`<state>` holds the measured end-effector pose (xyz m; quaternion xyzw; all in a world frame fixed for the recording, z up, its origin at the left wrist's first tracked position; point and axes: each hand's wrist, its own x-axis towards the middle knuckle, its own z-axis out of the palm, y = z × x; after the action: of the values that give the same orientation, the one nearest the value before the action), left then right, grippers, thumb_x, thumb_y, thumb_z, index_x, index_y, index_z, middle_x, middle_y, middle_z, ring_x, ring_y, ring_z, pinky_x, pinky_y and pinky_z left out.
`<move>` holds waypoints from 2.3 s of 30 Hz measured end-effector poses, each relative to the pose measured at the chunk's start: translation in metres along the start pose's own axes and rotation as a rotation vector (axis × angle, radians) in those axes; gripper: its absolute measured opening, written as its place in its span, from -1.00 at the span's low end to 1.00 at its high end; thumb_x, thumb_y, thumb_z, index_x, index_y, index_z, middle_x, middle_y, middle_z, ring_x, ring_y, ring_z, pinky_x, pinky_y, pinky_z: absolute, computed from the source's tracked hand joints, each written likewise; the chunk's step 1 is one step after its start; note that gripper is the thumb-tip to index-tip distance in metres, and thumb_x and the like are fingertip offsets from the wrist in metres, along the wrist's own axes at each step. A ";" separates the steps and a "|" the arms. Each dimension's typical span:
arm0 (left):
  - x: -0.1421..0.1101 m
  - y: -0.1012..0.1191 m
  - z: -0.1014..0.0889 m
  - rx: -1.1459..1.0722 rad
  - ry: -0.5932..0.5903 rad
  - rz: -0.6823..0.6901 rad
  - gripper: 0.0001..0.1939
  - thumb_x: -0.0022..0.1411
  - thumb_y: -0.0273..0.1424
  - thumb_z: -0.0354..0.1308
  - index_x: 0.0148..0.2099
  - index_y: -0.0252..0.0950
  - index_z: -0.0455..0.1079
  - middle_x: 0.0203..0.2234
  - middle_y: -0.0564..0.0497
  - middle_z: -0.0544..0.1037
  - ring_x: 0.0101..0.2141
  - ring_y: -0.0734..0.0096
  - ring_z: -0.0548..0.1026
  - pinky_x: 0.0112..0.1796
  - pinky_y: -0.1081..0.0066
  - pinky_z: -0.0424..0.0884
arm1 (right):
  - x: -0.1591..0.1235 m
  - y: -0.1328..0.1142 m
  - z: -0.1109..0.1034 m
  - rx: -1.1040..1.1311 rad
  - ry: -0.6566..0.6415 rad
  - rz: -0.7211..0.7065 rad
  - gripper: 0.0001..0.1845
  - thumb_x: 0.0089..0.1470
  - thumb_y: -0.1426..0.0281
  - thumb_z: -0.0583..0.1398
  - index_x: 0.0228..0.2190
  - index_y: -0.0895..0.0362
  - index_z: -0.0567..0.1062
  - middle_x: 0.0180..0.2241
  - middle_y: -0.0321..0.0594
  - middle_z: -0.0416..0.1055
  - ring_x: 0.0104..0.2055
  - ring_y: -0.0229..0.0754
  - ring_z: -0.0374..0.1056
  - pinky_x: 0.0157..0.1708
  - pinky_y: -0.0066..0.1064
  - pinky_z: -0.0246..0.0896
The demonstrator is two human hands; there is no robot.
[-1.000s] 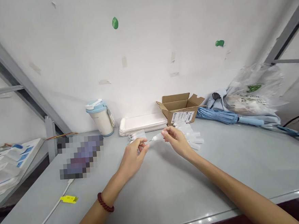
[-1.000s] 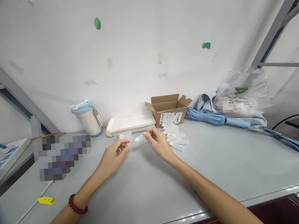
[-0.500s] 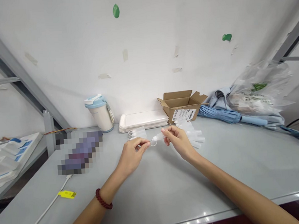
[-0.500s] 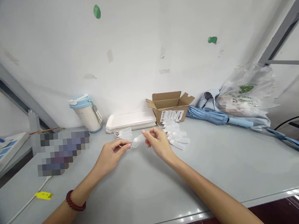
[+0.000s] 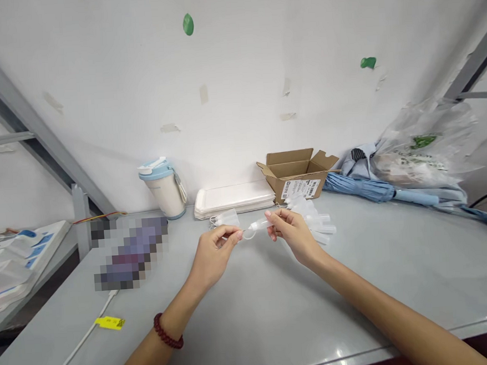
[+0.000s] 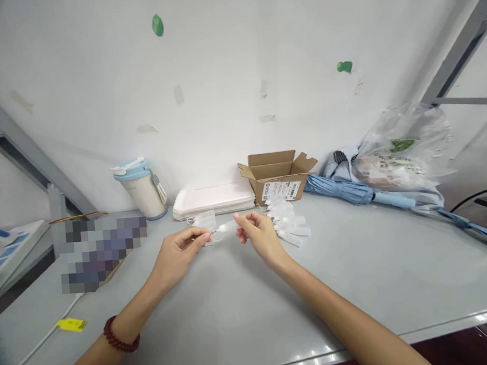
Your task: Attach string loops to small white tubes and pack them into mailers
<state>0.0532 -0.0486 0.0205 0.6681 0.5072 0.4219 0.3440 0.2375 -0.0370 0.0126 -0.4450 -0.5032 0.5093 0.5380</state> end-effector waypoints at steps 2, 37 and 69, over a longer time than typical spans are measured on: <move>0.000 0.000 0.000 0.001 -0.001 0.002 -0.74 0.08 -0.21 0.08 -0.39 -0.28 0.45 -0.48 0.02 0.52 -0.46 0.41 0.38 -0.44 0.46 0.29 | -0.001 0.000 0.001 0.015 0.004 0.012 -0.60 -0.11 0.06 0.23 -0.57 0.14 0.30 -0.65 -0.36 0.30 -0.62 -0.35 0.16 -0.51 -0.43 0.09; 0.001 -0.002 -0.001 -0.116 0.005 0.020 -0.78 0.09 -0.25 0.14 -0.38 -0.31 0.47 -0.50 0.03 0.50 -0.43 0.45 0.39 -0.42 0.52 0.30 | -0.002 0.002 0.003 0.062 0.007 -0.003 -0.60 -0.09 0.07 0.22 -0.58 0.14 0.28 -0.66 -0.40 0.23 -0.64 -0.39 0.06 -0.56 -0.45 -0.04; -0.002 0.003 -0.003 -0.072 -0.016 -0.022 -0.79 0.09 -0.25 0.13 -0.39 -0.30 0.46 -0.49 0.04 0.50 -0.48 0.47 0.34 -0.45 0.49 0.25 | -0.007 -0.001 0.005 0.019 0.024 -0.023 -0.62 -0.05 0.11 0.21 -0.59 0.14 0.28 -0.65 -0.42 0.17 -0.64 -0.40 0.02 -0.59 -0.47 0.00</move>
<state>0.0517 -0.0509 0.0241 0.6530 0.4962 0.4309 0.3765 0.2332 -0.0440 0.0133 -0.4402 -0.4967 0.5025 0.5541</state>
